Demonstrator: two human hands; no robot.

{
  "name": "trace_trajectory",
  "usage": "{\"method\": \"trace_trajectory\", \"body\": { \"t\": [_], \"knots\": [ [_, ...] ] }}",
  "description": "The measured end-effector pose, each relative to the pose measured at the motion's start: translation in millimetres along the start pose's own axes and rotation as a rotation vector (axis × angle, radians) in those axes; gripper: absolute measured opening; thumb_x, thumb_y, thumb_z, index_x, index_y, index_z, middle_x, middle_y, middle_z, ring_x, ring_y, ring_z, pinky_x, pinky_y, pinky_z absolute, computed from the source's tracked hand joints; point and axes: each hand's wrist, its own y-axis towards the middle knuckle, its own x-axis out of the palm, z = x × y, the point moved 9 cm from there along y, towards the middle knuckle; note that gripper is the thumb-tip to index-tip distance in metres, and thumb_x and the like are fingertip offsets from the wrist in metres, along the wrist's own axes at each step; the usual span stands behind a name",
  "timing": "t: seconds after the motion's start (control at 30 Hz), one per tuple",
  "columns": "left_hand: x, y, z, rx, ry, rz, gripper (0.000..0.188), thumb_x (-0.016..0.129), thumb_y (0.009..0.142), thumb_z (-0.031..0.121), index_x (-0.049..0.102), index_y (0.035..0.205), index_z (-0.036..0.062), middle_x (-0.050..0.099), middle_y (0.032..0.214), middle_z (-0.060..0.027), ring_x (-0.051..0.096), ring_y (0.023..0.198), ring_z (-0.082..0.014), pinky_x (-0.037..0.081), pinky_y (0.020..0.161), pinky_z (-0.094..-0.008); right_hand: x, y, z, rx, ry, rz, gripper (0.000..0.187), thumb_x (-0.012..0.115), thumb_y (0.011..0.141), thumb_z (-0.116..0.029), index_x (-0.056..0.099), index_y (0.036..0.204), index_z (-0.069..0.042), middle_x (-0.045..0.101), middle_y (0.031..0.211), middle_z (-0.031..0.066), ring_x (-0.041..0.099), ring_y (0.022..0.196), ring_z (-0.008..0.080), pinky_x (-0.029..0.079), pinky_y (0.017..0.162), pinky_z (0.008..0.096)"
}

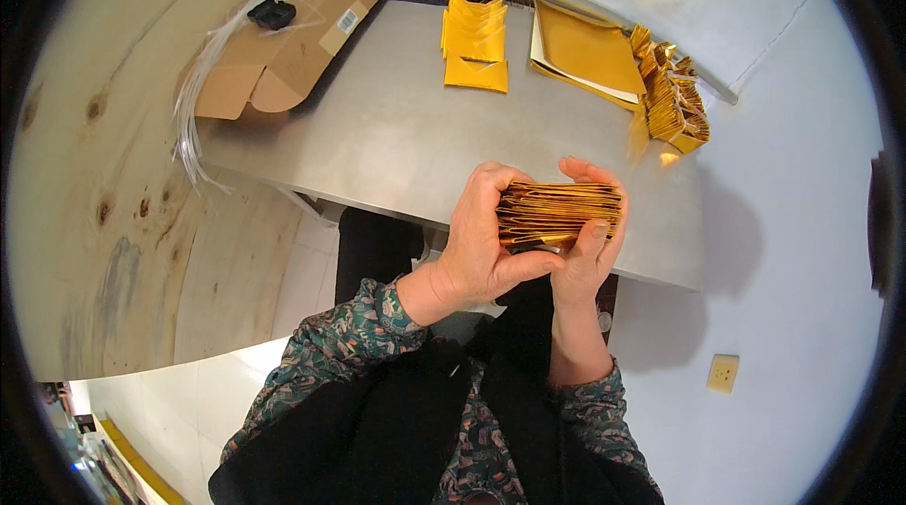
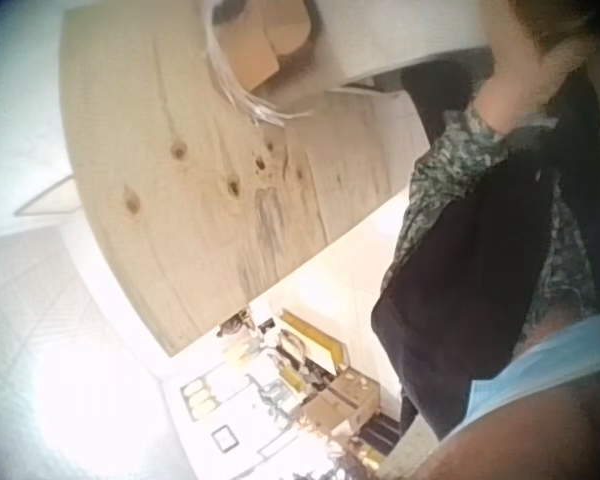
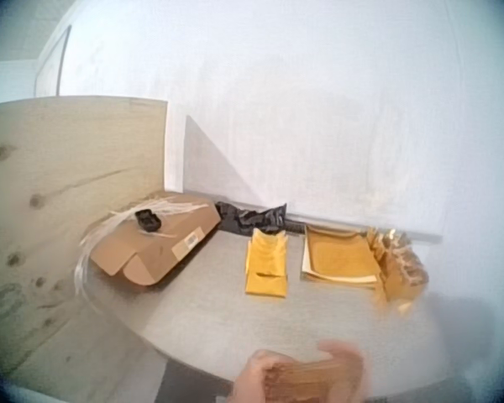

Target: The person folds multiple small gold pouches by hand on a metal table, creating triangular shapes and stacking them. The person handles the pouches one at a time, folding and arranging them into neat piles.

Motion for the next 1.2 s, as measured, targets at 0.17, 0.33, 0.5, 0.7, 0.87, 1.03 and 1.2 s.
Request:
{"method": "trace_trajectory", "body": {
  "t": [0.17, 0.33, 0.5, 0.7, 0.87, 1.03, 1.2],
  "knots": [
    [-4, -1, -32, -0.279, -0.280, 0.137, 0.077, 0.083, 0.077, 0.047, 0.040, 0.122, 0.0015, 0.051, 0.105, -0.0132, 0.055, 0.096, -0.0227, 0.049, 0.084, -0.0338, 13, -5, -5, -0.074, -0.064, -0.105, 0.073, 0.063, 0.092, -0.055, 0.044, 0.128, 0.005, 0.057, 0.124, 0.0181, 0.054, 0.116, 0.0223, 0.043, 0.103, 0.0373],
    [-9, -6, -37, -0.247, -0.173, 0.169, 0.085, 0.088, 0.067, 0.053, 0.041, 0.118, 0.0027, 0.051, 0.101, -0.0101, 0.057, 0.087, -0.0202, 0.051, 0.077, -0.0310, 16, -2, 3, -0.047, 0.052, -0.182, 0.080, 0.074, 0.086, -0.048, 0.037, 0.134, 0.004, 0.052, 0.130, 0.0191, 0.054, 0.119, 0.0240, 0.046, 0.102, 0.0367],
    [-25, 0, -44, -0.183, -0.136, 0.170, 0.087, 0.088, 0.064, 0.054, 0.041, 0.117, 0.0032, 0.052, 0.100, -0.0094, 0.057, 0.085, -0.0201, 0.051, 0.075, -0.0319, 27, -6, 9, 0.054, 0.033, -0.341, 0.070, 0.073, 0.086, -0.016, 0.032, 0.140, 0.004, 0.047, 0.137, 0.0193, 0.053, 0.122, 0.0252, 0.044, 0.105, 0.0379],
    [-17, 12, -21, -0.132, -0.213, 0.059, 0.110, 0.085, 0.073, 0.047, 0.023, 0.150, 0.0006, 0.042, 0.145, -0.0225, 0.048, 0.130, -0.0328, 0.044, 0.104, -0.0404, 23, -1, -5, -0.042, -0.064, -0.298, 0.080, 0.067, 0.081, -0.005, 0.023, 0.148, 0.004, 0.038, 0.147, 0.0210, 0.043, 0.133, 0.0270, 0.036, 0.112, 0.0400],
    [-17, 15, 0, -0.038, -0.120, 0.034, 0.113, 0.080, 0.076, 0.053, 0.018, 0.155, 0.0018, 0.036, 0.151, -0.0220, 0.044, 0.133, -0.0361, 0.036, 0.109, -0.0436, 22, 1, -14, -0.062, 0.066, -0.282, 0.090, 0.069, 0.081, -0.011, 0.016, 0.153, 0.002, 0.033, 0.151, 0.0206, 0.042, 0.135, 0.0288, 0.038, 0.111, 0.0407],
    [-19, 11, -3, -0.083, -0.133, 0.054, 0.107, 0.085, 0.071, 0.049, 0.029, 0.150, 0.0034, 0.048, 0.138, -0.0184, 0.050, 0.122, -0.0340, 0.041, 0.103, -0.0422, 29, -3, -14, -0.018, 0.143, -0.328, 0.091, 0.071, 0.083, -0.008, 0.016, 0.153, -0.001, 0.035, 0.149, 0.0204, 0.043, 0.135, 0.0290, 0.041, 0.109, 0.0407],
    [-24, 2, -22, -0.212, -0.106, 0.117, 0.081, 0.090, 0.068, 0.040, 0.047, 0.126, 0.0045, 0.055, 0.116, -0.0125, 0.055, 0.109, -0.0283, 0.048, 0.092, -0.0378, 24, 2, -2, 0.094, 0.042, -0.362, 0.079, 0.073, 0.084, -0.004, 0.027, 0.148, -0.001, 0.051, 0.130, 0.0121, 0.055, 0.119, 0.0209, 0.047, 0.100, 0.0340]
  ]
}}
